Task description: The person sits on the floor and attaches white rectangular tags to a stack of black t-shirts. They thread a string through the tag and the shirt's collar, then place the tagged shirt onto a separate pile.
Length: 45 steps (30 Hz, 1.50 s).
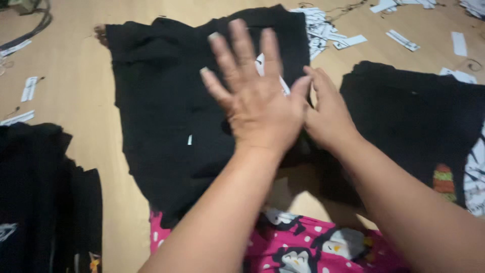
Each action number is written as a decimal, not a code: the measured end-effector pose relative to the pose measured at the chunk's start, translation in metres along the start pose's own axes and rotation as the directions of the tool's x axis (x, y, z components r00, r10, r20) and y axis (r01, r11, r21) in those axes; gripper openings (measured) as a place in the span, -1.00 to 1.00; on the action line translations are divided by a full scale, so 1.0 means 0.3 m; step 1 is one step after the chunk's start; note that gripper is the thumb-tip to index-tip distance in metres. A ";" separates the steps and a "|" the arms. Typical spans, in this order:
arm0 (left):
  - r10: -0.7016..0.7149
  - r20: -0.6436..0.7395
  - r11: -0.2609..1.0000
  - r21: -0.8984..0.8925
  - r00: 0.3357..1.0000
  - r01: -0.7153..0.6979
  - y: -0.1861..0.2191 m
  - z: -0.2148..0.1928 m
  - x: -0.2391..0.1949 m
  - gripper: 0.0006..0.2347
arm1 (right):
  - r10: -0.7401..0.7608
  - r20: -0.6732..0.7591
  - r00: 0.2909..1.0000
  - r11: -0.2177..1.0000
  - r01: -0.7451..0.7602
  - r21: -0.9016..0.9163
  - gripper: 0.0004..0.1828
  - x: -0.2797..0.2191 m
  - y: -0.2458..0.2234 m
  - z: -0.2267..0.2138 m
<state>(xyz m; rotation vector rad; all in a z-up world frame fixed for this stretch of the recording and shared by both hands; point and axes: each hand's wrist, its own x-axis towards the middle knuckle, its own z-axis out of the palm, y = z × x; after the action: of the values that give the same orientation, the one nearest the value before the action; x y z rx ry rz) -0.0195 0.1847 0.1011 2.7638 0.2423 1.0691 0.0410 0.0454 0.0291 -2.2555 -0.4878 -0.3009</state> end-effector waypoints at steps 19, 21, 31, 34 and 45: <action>0.569 0.684 0.787 -0.614 0.457 -0.060 0.541 0.207 -0.305 -0.32 | 0.262 -0.147 0.954 0.865 -0.300 -0.401 -0.04 -0.510 0.373 -0.359; 0.564 0.609 0.774 -0.626 0.558 -0.098 0.579 0.198 -0.289 -0.35 | 0.249 -0.143 0.958 0.890 -0.285 -0.356 -0.08 -0.511 0.403 -0.362; 0.544 0.487 0.797 -0.554 0.683 -0.239 0.846 0.343 -0.347 -0.47 | 0.243 -0.243 0.939 0.879 -0.319 -0.354 -0.44 -0.525 0.559 -0.576; 0.659 0.387 0.752 -0.333 0.644 -0.569 0.831 0.370 -0.394 -0.43 | 0.287 -0.290 0.913 0.800 -0.395 -0.452 -0.37 -0.554 0.573 -0.583; 0.831 0.360 0.526 -0.260 0.424 -0.810 0.841 0.397 -0.414 -0.46 | 0.393 -0.356 0.848 0.717 -0.525 -0.459 -0.52 -0.601 0.607 -0.563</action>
<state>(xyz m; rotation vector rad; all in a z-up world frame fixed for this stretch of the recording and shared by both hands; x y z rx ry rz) -0.0067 -0.0986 -0.0123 2.9474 -1.3407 0.4414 -0.0512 -0.2375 -0.0453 -2.7443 0.3558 -0.4809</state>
